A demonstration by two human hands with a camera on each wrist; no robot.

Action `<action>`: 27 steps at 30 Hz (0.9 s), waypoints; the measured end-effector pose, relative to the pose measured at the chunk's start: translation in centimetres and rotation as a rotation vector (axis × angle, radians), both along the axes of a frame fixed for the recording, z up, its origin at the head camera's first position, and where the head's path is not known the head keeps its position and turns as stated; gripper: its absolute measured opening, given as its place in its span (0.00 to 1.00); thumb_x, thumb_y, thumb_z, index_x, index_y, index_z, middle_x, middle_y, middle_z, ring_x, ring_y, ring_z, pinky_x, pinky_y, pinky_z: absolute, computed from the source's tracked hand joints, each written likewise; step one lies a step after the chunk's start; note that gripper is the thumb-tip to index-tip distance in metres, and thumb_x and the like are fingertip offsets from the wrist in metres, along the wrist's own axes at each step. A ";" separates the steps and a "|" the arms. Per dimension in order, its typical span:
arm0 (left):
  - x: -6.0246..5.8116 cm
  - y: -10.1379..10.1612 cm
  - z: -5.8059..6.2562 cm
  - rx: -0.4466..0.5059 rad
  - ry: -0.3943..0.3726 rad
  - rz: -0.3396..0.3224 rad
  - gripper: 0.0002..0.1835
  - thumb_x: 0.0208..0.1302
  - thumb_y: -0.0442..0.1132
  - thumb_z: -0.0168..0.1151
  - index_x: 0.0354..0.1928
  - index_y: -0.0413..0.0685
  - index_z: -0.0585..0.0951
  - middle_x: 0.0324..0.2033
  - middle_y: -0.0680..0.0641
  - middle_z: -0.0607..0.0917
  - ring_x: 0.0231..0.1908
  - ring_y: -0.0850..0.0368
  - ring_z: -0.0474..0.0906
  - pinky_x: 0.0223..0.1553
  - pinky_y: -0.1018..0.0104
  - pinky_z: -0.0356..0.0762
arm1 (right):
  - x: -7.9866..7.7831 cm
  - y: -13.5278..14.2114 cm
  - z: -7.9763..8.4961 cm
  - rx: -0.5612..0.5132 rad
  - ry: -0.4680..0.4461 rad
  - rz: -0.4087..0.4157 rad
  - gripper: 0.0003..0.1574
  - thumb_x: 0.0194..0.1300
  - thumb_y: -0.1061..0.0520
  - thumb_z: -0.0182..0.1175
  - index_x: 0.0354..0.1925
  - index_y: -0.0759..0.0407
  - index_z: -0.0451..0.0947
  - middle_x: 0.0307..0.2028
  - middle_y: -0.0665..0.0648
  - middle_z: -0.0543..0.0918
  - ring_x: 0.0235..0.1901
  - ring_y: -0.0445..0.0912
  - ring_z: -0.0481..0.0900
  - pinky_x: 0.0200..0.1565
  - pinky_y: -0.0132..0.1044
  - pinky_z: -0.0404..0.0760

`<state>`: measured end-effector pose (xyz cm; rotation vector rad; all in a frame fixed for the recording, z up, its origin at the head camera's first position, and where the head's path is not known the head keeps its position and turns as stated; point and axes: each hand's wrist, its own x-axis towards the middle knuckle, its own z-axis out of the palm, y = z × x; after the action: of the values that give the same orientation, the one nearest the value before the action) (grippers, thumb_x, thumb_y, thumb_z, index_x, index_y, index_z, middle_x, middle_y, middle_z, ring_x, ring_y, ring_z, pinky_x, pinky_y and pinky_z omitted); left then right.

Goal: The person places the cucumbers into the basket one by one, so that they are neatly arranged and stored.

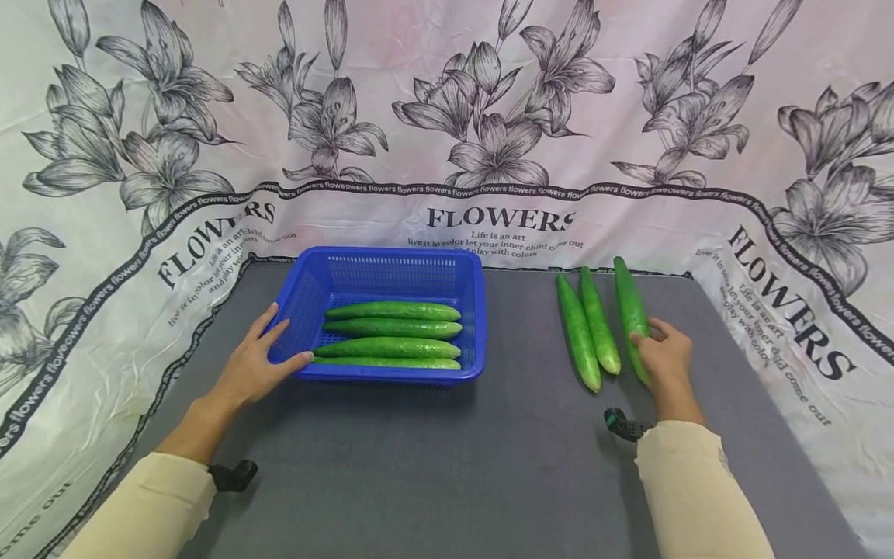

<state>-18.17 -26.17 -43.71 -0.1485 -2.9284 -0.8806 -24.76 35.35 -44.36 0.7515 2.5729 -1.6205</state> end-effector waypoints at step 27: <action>0.0 -0.1 -0.1 -0.005 -0.001 0.004 0.52 0.57 0.69 0.59 0.71 0.36 0.61 0.75 0.47 0.44 0.68 0.32 0.51 0.58 0.30 0.54 | 6.6 -2.9 3.7 -0.256 0.266 -0.083 0.38 0.62 0.52 0.66 0.69 0.46 0.67 0.69 0.57 0.63 0.61 0.44 0.67 0.35 0.19 0.73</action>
<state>-18.21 -26.23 -43.77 -0.1423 -2.9310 -0.8735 -18.20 32.49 -40.71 0.6709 2.4482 -2.1574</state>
